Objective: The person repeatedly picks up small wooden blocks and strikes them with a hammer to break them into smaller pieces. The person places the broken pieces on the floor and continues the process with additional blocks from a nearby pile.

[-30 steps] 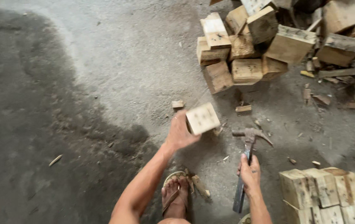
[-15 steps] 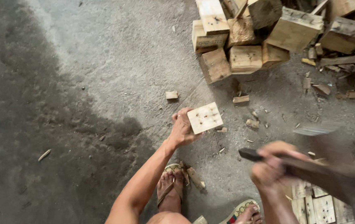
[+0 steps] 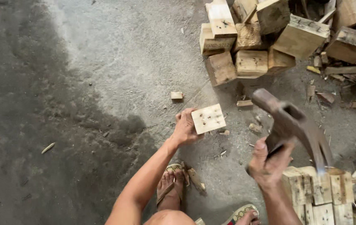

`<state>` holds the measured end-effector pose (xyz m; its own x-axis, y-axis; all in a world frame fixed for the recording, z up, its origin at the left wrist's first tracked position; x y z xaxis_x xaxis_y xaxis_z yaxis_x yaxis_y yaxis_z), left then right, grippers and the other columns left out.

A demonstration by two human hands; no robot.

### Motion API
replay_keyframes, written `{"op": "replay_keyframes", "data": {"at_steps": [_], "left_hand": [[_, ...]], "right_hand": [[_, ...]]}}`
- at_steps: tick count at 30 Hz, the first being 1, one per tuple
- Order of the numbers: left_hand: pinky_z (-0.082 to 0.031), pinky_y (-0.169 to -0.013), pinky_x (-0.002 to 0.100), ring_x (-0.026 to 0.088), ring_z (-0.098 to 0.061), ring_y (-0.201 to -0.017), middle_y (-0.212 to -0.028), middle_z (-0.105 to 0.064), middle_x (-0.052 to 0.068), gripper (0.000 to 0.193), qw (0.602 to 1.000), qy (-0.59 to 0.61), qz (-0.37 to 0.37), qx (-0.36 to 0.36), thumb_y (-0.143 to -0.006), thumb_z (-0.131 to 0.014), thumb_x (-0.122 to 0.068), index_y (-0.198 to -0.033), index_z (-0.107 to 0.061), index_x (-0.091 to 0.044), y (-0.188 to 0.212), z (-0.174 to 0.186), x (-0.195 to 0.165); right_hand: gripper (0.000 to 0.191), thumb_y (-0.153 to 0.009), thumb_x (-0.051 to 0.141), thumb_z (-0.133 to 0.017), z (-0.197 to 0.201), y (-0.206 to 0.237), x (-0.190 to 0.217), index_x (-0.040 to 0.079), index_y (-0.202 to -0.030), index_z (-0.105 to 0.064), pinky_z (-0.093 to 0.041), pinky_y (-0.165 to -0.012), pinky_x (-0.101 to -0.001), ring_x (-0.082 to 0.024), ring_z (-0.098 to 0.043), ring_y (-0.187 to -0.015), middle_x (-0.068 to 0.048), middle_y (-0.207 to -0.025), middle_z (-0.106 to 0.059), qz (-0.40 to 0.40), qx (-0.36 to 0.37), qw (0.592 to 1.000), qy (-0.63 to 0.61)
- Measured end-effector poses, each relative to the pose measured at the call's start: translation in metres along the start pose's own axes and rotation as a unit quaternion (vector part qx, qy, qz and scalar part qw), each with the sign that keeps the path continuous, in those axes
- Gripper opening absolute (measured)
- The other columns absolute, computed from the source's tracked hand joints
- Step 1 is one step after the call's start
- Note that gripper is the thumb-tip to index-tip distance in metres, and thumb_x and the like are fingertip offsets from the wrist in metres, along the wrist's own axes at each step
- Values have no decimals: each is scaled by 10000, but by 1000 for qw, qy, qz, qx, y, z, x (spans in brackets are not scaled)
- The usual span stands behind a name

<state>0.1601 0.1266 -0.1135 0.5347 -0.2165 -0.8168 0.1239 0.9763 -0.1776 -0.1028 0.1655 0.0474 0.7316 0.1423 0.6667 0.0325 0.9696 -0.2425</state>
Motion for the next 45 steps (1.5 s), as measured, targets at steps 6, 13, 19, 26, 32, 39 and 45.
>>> {"op": "replay_keyframes", "data": {"at_steps": [6, 13, 19, 26, 32, 39, 45], "left_hand": [[-311, -1069, 539, 371, -474, -1273, -1305, -500, 184, 965, 999, -30, 33, 24, -642, -875, -356, -1417, -387, -51, -7, 2, 1], [-452, -1083, 482, 359, -551, -1261, -1320, -558, 136, 879, 996, -11, 30, -80, -669, -850, -329, -1416, -444, -110, -20, 18, 6], [-305, -1022, 520, 371, -479, -1253, -1296, -499, 168, 1055, 997, -59, 4, -53, -601, -882, -380, -1444, -337, -54, -29, 28, 16], [-278, -1043, 537, 355, -447, -1288, -1331, -479, 153, 1042, 995, -77, 52, -34, -620, -867, -444, -1451, -335, -107, -33, 28, 17], [-273, -1004, 546, 379, -427, -1275, -1391, -474, 170, 988, 973, -228, -11, -23, -608, -871, -522, -1430, -415, -218, -37, 33, 12], [-282, -1033, 535, 363, -470, -1289, -1322, -487, 162, 1086, 993, -81, -4, -88, -603, -854, -497, -1417, -302, -36, -36, 29, 18], [-292, -1059, 520, 364, -478, -1284, -1351, -492, 174, 984, 993, -86, 39, -73, -677, -828, -397, -1445, -331, -36, -29, 32, 8]], "right_hand": [[419, -999, 418, -584, -40, -8, -17, 5, -1074, -592, -504, -646, -540, -458, -634, -754, -252, -813, -646, -77, 160, 974, 138], [353, -1031, 347, -601, 17, -11, 24, 13, -1139, -559, -499, -663, -413, -339, -649, -717, -186, -806, -639, -112, 57, 991, 50], [165, -1077, 205, -634, 30, -18, 27, 151, -1222, -578, -516, -625, -248, -113, -618, -724, -24, -954, -641, 160, -129, 908, -366], [361, -1035, 395, -617, -72, -26, 30, 48, -1121, -569, -504, -666, -471, -377, -657, -739, -178, -869, -641, -11, 157, 968, 193], [386, -1015, 360, -610, -41, -42, 61, 0, -1148, -570, -519, -615, -472, -293, -635, -692, -137, -804, -634, -88, 97, 991, 11], [297, -1084, 336, -568, 14, -15, 67, 70, -1208, -521, -488, -587, -328, -149, -584, -660, -87, -846, -584, 144, -232, 910, -312], [401, -1020, 392, -622, -72, -1, 44, 10, -1126, -566, -511, -665, -487, -401, -646, -771, -238, -806, -641, -126, 132, 976, 116]]}}
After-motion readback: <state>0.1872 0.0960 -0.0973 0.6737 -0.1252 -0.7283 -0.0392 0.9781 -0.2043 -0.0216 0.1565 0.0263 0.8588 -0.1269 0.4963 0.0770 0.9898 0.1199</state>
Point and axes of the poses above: each hand's wrist, its own y-axis away from the middle knuckle, its own z-axis out of the back of the hand, x = y × z, the point moved 1 cm from there along -y, towards the middle knuckle
